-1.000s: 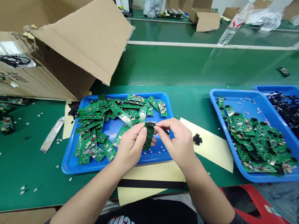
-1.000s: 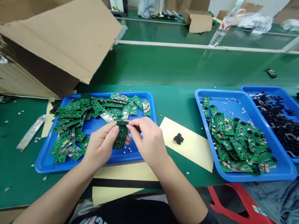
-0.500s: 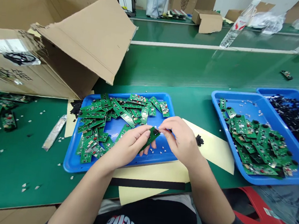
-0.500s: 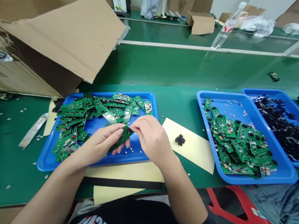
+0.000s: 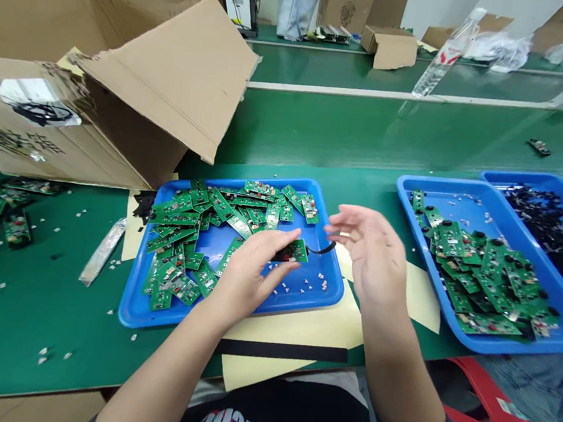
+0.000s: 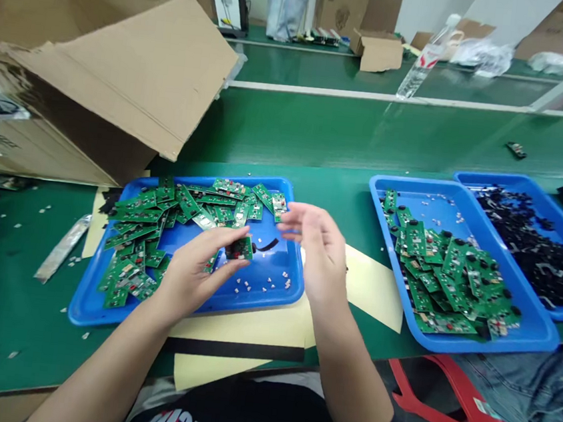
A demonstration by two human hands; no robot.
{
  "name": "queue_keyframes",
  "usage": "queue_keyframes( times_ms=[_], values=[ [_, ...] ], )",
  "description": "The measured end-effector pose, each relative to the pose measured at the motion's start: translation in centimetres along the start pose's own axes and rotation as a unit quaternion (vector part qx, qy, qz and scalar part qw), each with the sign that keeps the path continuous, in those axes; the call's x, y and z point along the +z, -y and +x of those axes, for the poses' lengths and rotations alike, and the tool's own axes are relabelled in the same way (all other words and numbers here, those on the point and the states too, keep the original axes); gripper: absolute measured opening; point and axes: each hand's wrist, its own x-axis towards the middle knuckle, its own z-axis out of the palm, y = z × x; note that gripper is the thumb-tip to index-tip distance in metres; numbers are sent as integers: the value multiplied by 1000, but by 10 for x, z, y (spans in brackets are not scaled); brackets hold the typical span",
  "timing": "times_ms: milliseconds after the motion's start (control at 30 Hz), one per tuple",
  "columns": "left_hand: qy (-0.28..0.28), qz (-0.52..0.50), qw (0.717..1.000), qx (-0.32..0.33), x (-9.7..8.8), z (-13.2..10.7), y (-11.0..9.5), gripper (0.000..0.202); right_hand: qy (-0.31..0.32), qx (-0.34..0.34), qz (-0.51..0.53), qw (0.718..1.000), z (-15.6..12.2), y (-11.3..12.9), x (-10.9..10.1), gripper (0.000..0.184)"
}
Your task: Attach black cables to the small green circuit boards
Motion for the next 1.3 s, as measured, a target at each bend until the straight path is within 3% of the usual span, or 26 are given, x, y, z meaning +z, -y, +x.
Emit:
queue_keyframes(
  times_ms=[100,233,567,833,1067,1200,1300],
  values=[
    [-57,51,996,55,0,0,2,31,125,122,2,985,-1,1,3,35],
    [-99,103,986,86,-1,2,2,31,199,180,22,963,-6,6,9,28],
    [-147,132,978,73,-2,2,-1,28,221,214,116,945,-6,6,11,18],
    [-122,50,990,50,-3,2,-2,25,257,303,227,889,-4,3,13,22],
    [-101,-102,990,-12,-1,-3,1,30,234,239,156,929,-7,4,13,15],
    [-54,-174,981,-68,1,-5,1,42,199,172,68,962,-10,5,14,6],
    [-9,-169,982,-77,0,-5,-2,49,154,102,-11,983,-12,4,17,7]
  ],
)
